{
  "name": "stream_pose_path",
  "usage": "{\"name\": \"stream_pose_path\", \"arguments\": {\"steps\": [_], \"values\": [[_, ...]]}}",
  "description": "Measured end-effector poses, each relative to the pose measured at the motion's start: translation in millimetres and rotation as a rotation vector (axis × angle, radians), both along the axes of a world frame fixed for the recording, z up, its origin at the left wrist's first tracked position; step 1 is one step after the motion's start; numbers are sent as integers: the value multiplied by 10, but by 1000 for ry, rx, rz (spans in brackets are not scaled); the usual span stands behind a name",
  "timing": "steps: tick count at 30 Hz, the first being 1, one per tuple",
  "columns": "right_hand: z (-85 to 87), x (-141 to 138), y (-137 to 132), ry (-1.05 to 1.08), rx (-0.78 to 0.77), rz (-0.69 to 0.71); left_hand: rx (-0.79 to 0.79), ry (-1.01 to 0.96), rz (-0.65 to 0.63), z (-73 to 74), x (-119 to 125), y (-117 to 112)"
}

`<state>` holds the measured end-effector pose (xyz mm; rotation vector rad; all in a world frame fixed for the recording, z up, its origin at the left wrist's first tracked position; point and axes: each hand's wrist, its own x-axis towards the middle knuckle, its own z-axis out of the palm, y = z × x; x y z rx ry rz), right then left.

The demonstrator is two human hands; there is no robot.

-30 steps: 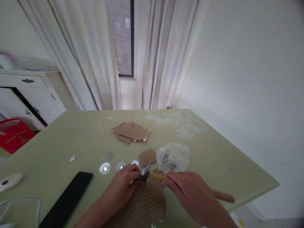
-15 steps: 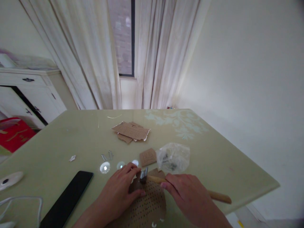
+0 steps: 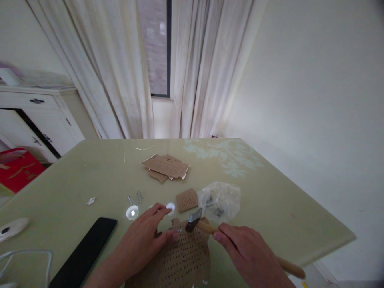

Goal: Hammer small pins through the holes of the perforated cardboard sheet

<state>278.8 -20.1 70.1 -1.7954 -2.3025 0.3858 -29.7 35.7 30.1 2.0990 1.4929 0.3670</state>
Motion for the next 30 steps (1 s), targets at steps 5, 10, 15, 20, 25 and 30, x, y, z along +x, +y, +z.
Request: {"name": "stream_pose_path", "arguments": {"steps": [5, 10, 15, 20, 25, 30], "values": [[-101, 63, -26, -13, -18, -4, -19, 353, 282, -66, -574, 535], [-101, 46, -21, 12, -33, -16, -66, 513, 456, -306, -990, 895], [-105, 45, -42, -12, -67, -28, -131, 544, 452, -437, -1050, 961], [-112, 48, -41, -4, -45, -9, -175, 559, 458, -448, -1060, 956], [-83, 28, -26, -12, -59, -25, -133, 462, 434, -343, -1009, 879], [-111, 21, -29, 2, -73, -26, -33, 128, 228, -60, -537, 602]]}}
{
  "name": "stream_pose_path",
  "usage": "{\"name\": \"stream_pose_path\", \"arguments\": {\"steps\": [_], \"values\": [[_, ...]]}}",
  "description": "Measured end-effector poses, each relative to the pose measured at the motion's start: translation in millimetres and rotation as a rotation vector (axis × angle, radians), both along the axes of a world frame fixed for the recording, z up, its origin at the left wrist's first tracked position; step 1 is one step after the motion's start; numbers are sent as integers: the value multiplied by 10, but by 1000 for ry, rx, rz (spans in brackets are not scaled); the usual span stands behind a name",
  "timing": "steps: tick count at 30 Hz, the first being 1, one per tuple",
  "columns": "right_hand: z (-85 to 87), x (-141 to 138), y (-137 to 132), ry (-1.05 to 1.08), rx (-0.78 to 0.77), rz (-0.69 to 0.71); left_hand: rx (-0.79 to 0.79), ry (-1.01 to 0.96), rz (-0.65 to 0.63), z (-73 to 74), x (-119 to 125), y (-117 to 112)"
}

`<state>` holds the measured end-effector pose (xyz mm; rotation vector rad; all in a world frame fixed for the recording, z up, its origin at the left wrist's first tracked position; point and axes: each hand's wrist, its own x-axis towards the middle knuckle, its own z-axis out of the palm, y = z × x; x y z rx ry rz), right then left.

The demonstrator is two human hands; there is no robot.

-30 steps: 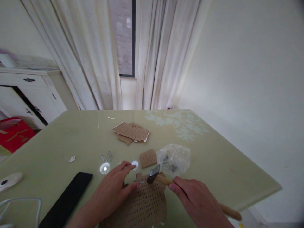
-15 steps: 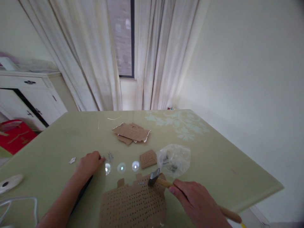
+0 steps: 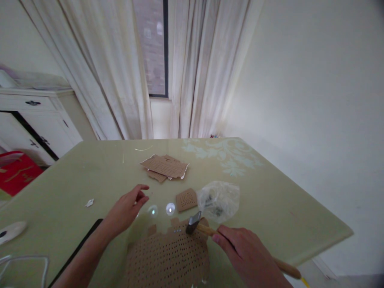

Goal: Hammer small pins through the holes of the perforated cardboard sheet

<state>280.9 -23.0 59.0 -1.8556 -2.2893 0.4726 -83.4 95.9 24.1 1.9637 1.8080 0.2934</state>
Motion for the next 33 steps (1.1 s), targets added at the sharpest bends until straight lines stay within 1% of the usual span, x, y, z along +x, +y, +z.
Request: {"name": "stream_pose_path", "arguments": {"steps": [1, 2, 3, 4, 5, 8, 13, 19, 23, 26, 30, 33], "values": [[-8, 0, -2, 6, 5, 1, 20, -110, -71, 65, 145, -85], [-13, 1, -4, 13, 12, 1, 43, -292, -145, 128, 294, -172], [-15, 1, -6, 20, 16, 2, 37, -429, -211, 186, 438, -254], [-13, 0, -9, 27, 17, 2, 28, -512, -242, 238, 569, -328], [-8, -1, -11, 33, 14, 0, 17, -564, -259, 281, 681, -389], [17, -4, -18, 27, -30, -22, -20, -557, -260, 342, 879, -487], [44, -5, -26, 3, -67, -34, -69, -522, -278, 292, 900, -506], [15, -3, -20, -20, -52, -16, -54, -496, -316, 263, 913, -540], [17, 5, -17, -10, -21, -9, -16, -445, -334, 237, 927, -560], [92, 33, -6, -4, 23, -1, 18, -398, -355, 201, 926, -569], [278, 61, 19, 67, 112, -23, 47, -360, -356, 161, 924, -571], [384, 32, 39, 78, 111, 0, 83, -340, -374, 144, 920, -572]]}}
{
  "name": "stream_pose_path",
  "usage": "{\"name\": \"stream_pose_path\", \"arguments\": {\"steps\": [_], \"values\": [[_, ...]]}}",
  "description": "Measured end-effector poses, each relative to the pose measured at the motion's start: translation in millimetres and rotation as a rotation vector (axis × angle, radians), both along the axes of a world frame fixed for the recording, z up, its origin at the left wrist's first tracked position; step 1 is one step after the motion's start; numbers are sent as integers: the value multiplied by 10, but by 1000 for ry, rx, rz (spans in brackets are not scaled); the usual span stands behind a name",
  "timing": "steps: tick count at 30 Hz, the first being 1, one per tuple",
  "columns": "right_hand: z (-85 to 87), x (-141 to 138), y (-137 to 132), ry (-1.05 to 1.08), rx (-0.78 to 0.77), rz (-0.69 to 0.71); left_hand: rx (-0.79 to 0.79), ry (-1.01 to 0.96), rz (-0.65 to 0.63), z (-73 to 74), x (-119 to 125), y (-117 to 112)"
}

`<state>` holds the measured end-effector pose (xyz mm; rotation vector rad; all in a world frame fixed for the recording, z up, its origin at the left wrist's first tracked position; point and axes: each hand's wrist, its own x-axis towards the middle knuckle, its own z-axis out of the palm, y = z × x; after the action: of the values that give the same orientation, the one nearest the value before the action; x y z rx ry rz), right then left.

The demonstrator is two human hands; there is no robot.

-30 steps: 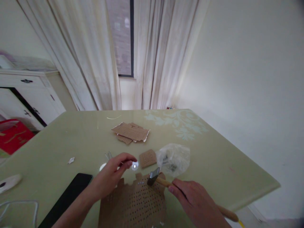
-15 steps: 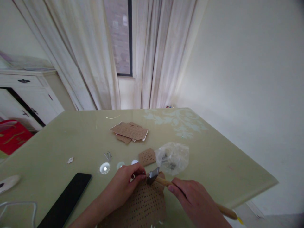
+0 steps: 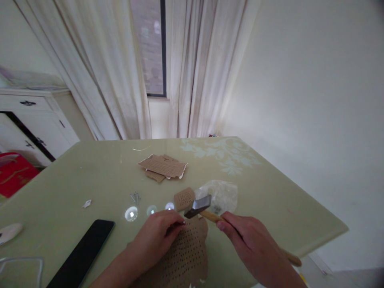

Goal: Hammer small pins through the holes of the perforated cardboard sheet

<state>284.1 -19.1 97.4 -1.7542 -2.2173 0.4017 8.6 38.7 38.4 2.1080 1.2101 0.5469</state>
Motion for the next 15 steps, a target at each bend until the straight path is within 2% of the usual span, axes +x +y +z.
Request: {"name": "stream_pose_path", "arguments": {"steps": [5, 10, 15], "values": [[9, -83, 26, -99, -34, 52, 37, 25, -42, -5, -2, -14], [-18, -92, 19, -93, -61, 57, 36, -21, -52, -23, -14, -8], [-26, -92, -8, -39, -16, 40, 6, -63, -41, -46, -35, 4]]}}
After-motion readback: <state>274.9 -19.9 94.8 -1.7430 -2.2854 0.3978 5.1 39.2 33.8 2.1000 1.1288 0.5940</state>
